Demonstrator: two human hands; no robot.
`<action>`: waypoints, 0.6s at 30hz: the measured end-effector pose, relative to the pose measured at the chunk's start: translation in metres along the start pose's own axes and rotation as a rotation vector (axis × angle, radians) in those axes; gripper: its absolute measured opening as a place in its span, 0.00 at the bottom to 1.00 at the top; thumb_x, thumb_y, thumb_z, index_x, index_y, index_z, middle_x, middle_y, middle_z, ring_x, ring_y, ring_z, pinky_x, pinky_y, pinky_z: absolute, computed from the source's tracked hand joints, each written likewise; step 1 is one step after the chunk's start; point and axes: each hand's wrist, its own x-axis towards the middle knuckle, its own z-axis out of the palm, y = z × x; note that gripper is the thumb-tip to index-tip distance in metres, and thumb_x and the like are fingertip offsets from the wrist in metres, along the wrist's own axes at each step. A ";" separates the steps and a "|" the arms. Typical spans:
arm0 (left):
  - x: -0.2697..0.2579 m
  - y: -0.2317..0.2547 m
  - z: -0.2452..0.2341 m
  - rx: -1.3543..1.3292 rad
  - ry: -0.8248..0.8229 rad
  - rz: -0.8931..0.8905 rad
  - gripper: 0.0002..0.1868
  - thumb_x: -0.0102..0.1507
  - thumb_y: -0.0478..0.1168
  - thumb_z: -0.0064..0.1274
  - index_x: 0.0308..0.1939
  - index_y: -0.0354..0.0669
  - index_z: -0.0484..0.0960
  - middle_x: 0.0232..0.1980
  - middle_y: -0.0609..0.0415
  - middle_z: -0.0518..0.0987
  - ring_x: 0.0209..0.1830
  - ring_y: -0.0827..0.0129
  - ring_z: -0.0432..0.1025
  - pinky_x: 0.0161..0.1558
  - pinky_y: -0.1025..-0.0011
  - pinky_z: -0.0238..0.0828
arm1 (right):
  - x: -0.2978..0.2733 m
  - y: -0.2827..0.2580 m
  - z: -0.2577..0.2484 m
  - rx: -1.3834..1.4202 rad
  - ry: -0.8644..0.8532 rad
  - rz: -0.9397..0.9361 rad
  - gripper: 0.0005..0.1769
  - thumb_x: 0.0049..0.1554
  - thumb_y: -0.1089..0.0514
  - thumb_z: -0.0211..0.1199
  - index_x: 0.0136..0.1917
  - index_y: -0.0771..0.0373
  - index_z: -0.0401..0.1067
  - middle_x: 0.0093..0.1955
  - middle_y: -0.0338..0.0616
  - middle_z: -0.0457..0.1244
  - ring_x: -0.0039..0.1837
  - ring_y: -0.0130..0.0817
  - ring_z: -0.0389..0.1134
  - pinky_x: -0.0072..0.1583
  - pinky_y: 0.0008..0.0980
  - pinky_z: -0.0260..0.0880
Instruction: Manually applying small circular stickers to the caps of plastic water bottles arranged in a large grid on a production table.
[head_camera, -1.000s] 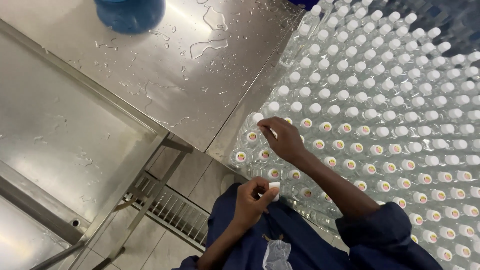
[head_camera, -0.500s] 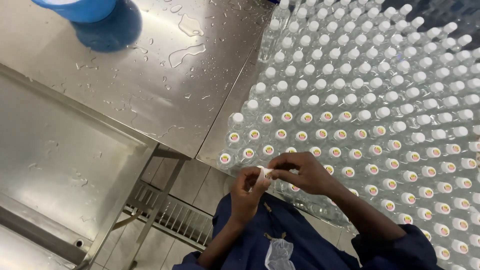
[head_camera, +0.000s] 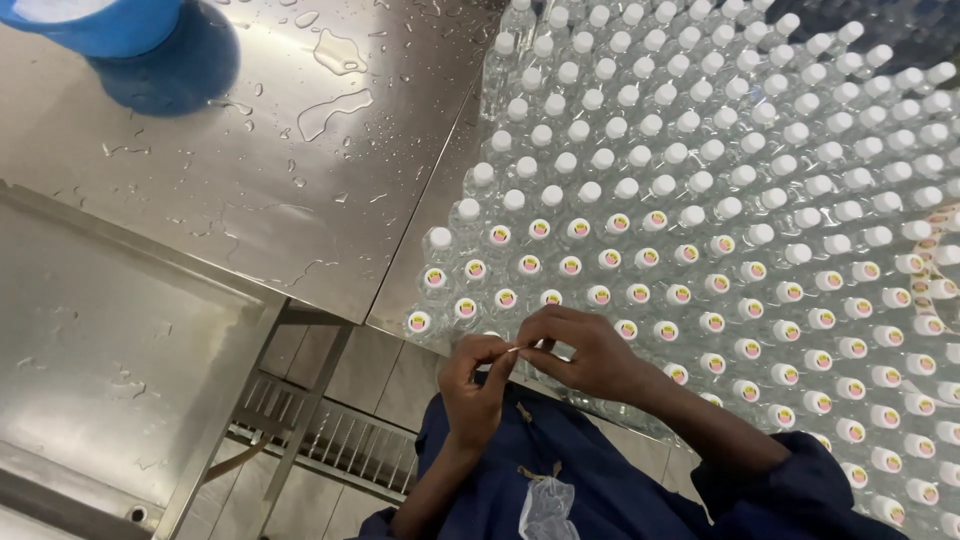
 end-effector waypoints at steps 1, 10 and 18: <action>0.000 0.000 0.001 -0.005 -0.008 -0.001 0.05 0.66 0.36 0.69 0.39 0.38 0.89 0.35 0.50 0.85 0.34 0.61 0.84 0.36 0.66 0.83 | 0.001 -0.005 -0.003 -0.005 0.007 0.005 0.05 0.59 0.62 0.75 0.50 0.58 0.85 0.48 0.46 0.76 0.47 0.42 0.80 0.48 0.36 0.82; 0.001 -0.009 0.004 0.026 -0.084 0.043 0.09 0.68 0.38 0.63 0.33 0.44 0.82 0.32 0.56 0.79 0.30 0.73 0.70 0.34 0.73 0.67 | 0.029 0.011 -0.028 -0.070 -0.097 -0.046 0.09 0.68 0.53 0.63 0.47 0.57 0.76 0.48 0.40 0.70 0.53 0.37 0.73 0.55 0.38 0.72; -0.003 -0.019 0.005 -0.050 -0.281 0.024 0.07 0.68 0.39 0.64 0.35 0.46 0.85 0.34 0.56 0.83 0.31 0.72 0.76 0.34 0.73 0.75 | 0.110 0.137 -0.102 -0.395 0.208 0.403 0.05 0.64 0.52 0.66 0.47 0.54 0.76 0.56 0.38 0.71 0.62 0.38 0.70 0.59 0.44 0.67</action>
